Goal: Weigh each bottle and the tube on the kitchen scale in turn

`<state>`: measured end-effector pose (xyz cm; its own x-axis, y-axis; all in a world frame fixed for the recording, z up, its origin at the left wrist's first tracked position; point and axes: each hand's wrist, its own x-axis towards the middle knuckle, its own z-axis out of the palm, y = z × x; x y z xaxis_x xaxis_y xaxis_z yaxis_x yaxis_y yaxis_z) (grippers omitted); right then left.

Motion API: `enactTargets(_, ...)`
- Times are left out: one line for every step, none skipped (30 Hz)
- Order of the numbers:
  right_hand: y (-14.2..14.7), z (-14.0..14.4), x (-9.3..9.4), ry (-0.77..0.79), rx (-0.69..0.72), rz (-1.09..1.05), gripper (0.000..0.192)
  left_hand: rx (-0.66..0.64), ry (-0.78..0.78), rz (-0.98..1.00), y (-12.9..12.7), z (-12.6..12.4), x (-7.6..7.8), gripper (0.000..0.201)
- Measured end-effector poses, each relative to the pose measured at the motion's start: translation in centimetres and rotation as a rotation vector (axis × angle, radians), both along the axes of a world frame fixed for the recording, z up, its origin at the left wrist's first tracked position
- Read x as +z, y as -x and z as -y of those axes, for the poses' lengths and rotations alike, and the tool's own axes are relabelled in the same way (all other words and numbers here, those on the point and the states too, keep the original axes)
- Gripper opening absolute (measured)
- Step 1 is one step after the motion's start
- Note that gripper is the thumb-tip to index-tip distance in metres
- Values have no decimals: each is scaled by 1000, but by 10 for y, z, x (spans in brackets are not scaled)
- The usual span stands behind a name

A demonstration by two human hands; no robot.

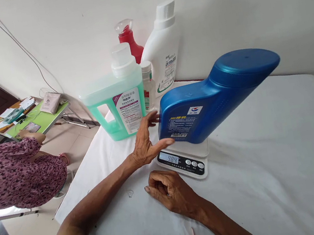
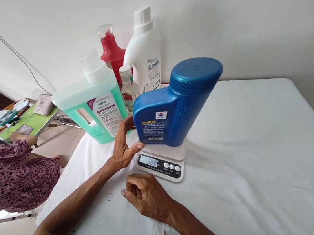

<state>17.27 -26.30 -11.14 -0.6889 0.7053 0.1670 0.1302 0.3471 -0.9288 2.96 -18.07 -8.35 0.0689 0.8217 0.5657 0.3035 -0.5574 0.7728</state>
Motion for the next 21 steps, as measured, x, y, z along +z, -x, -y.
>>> enactTargets(0, 0, 0, 8, 1, 5, 28, -16, 1, 10, -5, -1, 9, 94)
enactTargets(0, 0, 0, 19, 0, 11, 28, -23, 25, 34, -11, -3, 17, 103)
enactTargets(0, 0, 0, 29, -2, 17, 27, -24, 64, 75, -17, -5, 25, 107)
enactTargets(0, 0, 1, 35, -4, 23, 27, -23, 114, 126, -22, -7, 32, 107)
enactTargets(-1, 0, 1, 35, -6, 26, 27, -31, 169, 178, -26, -11, 37, 105)
enactTargets(-1, 0, 1, 31, -7, 28, 27, -49, 225, 223, -29, -14, 40, 99)
enactTargets(-1, 0, 1, 26, -7, 30, 27, -76, 279, 260, -31, -17, 42, 92)
enactTargets(-1, 0, 0, 21, -6, 31, 27, -106, 327, 290, -33, -20, 43, 86)
enactTargets(-1, 0, 0, 17, -4, 31, 28, -132, 368, 314, -34, -22, 42, 79)
enactTargets(0, 0, 0, 15, -3, 29, 28, -149, 401, 334, -34, -24, 41, 74)
enactTargets(0, 0, 0, 13, -3, 28, 29, -152, 423, 355, -35, -25, 40, 69)
enactTargets(0, 0, -1, 10, -2, 27, 29, -143, 435, 374, -35, -25, 39, 67)
enactTargets(0, 0, -1, 7, -2, 25, 29, -130, 440, 390, -36, -25, 38, 65)
enactTargets(0, 0, -1, 5, -2, 24, 28, -118, 441, 404, -37, -23, 38, 64)
enactTargets(0, 0, -2, 5, -5, 22, 28, -110, 442, 416, -37, -21, 39, 62)
enactTargets(0, 0, -2, 4, -7, 21, 28, -100, 442, 427, -36, -19, 41, 61)
enactTargets(0, -1, -3, 4, -9, 19, 28, -86, 441, 435, -35, -16, 43, 59)
enactTargets(0, -1, -3, 7, -10, 18, 28, -67, 436, 440, -32, -12, 46, 58)
enactTargets(1, -1, -3, 13, -8, 19, 28, -43, 428, 441, -28, -7, 50, 57)
enactTargets(1, -1, -3, 20, -5, 20, 29, -16, 419, 438, -22, -1, 54, 57)
enactTargets(1, -1, -3, 30, -1, 21, 29, 16, 408, 428, -14, 5, 58, 56)
